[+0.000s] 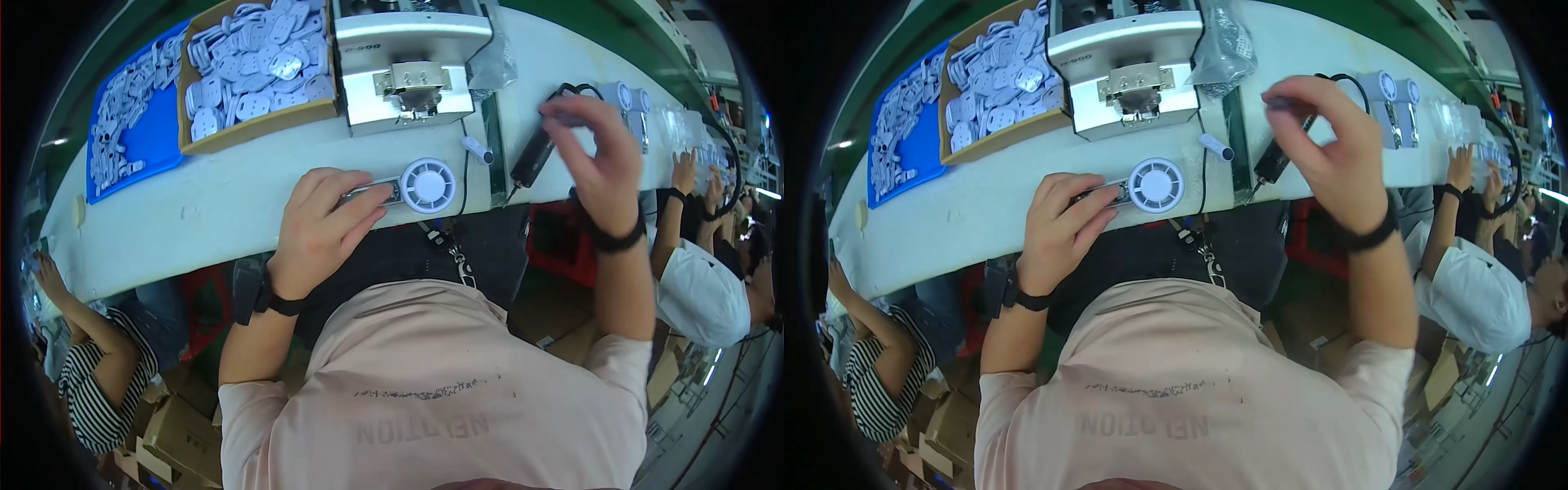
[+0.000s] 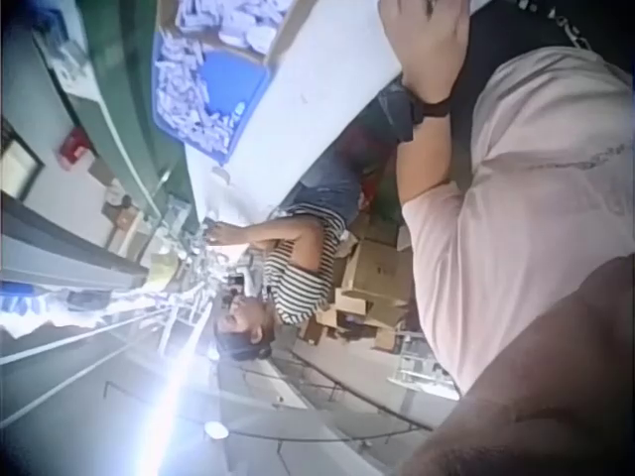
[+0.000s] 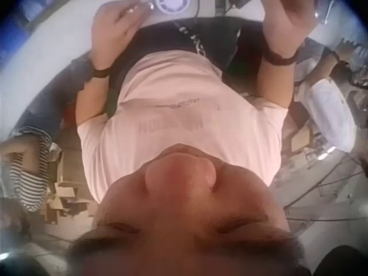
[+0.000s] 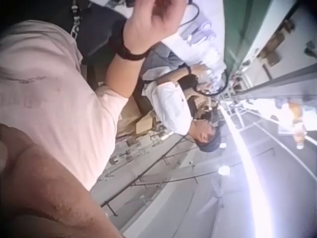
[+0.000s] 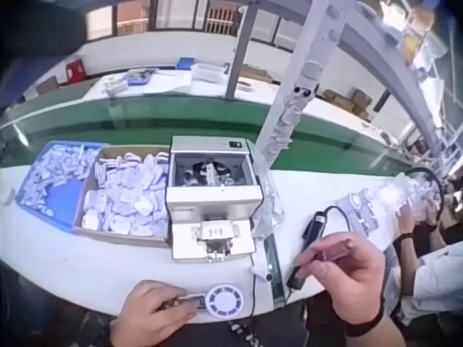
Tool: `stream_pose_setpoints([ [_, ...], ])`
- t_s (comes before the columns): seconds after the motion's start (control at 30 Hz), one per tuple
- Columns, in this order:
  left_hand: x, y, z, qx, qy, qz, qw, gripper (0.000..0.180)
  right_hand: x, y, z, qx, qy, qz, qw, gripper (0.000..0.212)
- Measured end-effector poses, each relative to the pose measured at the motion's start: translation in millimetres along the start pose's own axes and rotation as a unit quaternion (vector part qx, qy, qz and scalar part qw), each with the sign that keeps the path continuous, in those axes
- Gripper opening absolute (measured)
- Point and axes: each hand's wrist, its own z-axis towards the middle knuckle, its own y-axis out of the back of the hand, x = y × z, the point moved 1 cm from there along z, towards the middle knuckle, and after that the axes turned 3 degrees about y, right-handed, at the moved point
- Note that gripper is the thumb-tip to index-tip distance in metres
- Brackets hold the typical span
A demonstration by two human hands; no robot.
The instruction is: The person picks up a white plastic component, aligns it with a handheld fan assembly, and drives screws into it using a power screwdriver. They then pick up a circuit board, fit it into the fan handle, snap a cover over the board, and place the assembled fan onto the table.
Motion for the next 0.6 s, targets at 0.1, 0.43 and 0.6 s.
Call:
stream_pose_setpoints([
  [0.1, 2, -4, -4, -0.017, -0.026, -0.001, 1.000, 0.035, 46, -11, -13, -0.117, -0.173, 0.278, 0.938, 0.022],
  [0.43, 5, -8, -5, -0.046, -0.050, 0.017, 0.998, 0.031, 75, -74, 3, 0.039, -0.139, 0.271, 0.952, 0.026],
  [0.6, 4, -6, -6, -0.060, -0.053, 0.020, 0.997, 0.029, 68, -79, 9, 0.086, -0.108, 0.266, 0.954, 0.024],
])
